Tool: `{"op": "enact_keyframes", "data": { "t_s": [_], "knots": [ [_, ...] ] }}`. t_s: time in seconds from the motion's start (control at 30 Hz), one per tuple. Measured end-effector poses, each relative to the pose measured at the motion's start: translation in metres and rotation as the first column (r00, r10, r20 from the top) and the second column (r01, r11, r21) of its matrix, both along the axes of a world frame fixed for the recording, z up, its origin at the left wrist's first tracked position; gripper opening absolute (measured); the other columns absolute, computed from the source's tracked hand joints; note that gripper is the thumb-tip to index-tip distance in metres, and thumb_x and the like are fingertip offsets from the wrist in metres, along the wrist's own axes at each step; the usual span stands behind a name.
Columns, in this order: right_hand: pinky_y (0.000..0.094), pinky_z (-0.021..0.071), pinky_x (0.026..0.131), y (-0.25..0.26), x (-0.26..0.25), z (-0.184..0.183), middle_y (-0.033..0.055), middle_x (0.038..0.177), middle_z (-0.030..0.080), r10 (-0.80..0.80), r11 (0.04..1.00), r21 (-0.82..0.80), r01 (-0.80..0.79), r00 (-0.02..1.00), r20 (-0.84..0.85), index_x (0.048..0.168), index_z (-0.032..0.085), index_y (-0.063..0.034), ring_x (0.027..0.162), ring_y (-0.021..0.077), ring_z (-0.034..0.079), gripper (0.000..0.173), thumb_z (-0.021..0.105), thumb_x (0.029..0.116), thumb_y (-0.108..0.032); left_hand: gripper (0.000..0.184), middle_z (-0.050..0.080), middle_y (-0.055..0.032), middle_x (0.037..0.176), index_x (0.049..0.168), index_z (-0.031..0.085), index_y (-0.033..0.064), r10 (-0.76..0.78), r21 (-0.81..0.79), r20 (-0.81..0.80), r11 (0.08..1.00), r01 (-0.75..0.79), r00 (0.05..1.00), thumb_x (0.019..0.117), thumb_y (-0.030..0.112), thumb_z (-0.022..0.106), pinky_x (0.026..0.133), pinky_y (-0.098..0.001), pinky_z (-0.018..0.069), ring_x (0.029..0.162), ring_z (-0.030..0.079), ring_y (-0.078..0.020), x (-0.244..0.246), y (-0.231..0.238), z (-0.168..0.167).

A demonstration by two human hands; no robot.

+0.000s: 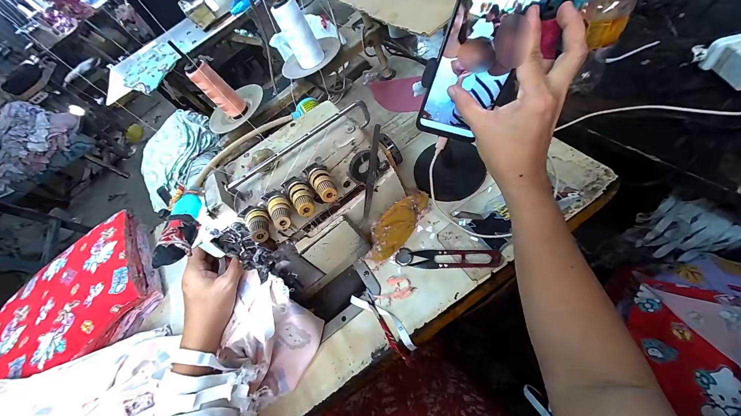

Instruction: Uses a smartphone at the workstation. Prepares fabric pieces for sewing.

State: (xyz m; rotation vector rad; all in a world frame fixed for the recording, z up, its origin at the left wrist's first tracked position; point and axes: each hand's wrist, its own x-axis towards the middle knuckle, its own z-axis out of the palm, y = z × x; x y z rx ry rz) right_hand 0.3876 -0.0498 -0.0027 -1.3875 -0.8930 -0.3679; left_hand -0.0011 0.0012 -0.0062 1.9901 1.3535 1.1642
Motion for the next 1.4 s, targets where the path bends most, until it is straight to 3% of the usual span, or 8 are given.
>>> {"op": "enact_keyframes", "data": {
  "t_s": [0.37,0.6,0.93,1.23,1.4],
  "knots": [
    [0.0356,0.0473,0.103,-0.0021,0.0011,-0.0001,0.0341,0.157,0.030,0.035,0.999,0.007,-0.035,0.999,-0.014,0.149,0.046,0.0075,0.126,0.0389,0.051,0.082,0.084,0.0811,-0.019,0.048,0.066,-0.0095,0.110,0.129,0.047,-0.0156,-0.016,0.023,0.013,1.000,0.016,1.000,0.0853,-0.002,0.063,0.087,-0.0101,0.0493,0.098,0.061,0.0082,0.0004,0.0002,0.0003],
    [0.0340,0.0427,0.110,-0.0048,0.0023,0.0007,0.0326,0.157,0.031,0.033,0.999,-0.022,-0.034,0.999,-0.017,0.149,0.047,0.0066,0.138,0.0393,0.044,0.080,0.083,0.0821,-0.020,0.047,0.066,-0.0092,0.111,0.128,0.048,-0.0159,-0.017,0.023,-0.002,1.000,0.017,1.000,0.0857,-0.001,0.063,0.086,-0.0096,0.0495,0.097,0.061,0.0088,0.0001,0.0004,-0.0004],
    [0.0304,0.0496,0.100,-0.0056,0.0029,-0.0009,0.0341,0.156,0.033,0.065,0.998,0.023,-0.064,0.998,-0.023,0.147,0.049,0.0075,0.129,0.0352,0.053,0.074,0.081,0.0834,-0.013,0.049,0.066,-0.0088,0.110,0.130,0.046,-0.0156,-0.017,0.026,-0.006,1.000,0.017,1.000,0.0859,-0.001,0.063,0.087,-0.0099,0.0495,0.098,0.061,0.0086,-0.0006,0.0008,-0.0006],
    [0.0330,0.0451,0.108,-0.0073,0.0032,0.0004,0.0330,0.156,0.033,0.075,0.997,0.001,-0.075,0.997,-0.027,0.147,0.049,0.0073,0.138,0.0376,0.045,0.072,0.079,0.0850,-0.014,0.048,0.065,-0.0082,0.108,0.130,0.047,-0.0152,0.001,0.009,-0.009,1.000,-0.001,1.000,0.0872,-0.001,0.063,0.084,-0.0092,0.0490,0.093,0.061,0.0089,0.0022,-0.0021,0.0026],
    [0.0307,0.0480,0.103,-0.0077,0.0031,0.0005,0.0333,0.156,0.033,0.072,0.997,0.002,-0.072,0.997,-0.028,0.147,0.049,0.0077,0.132,0.0353,0.051,0.072,0.080,0.0848,-0.014,0.049,0.066,-0.0079,0.109,0.130,0.046,-0.0156,-0.013,0.014,-0.010,1.000,0.013,1.000,0.0870,-0.001,0.064,0.086,-0.0096,0.0494,0.096,0.061,0.0091,0.0011,-0.0010,0.0017]
  ]
}}
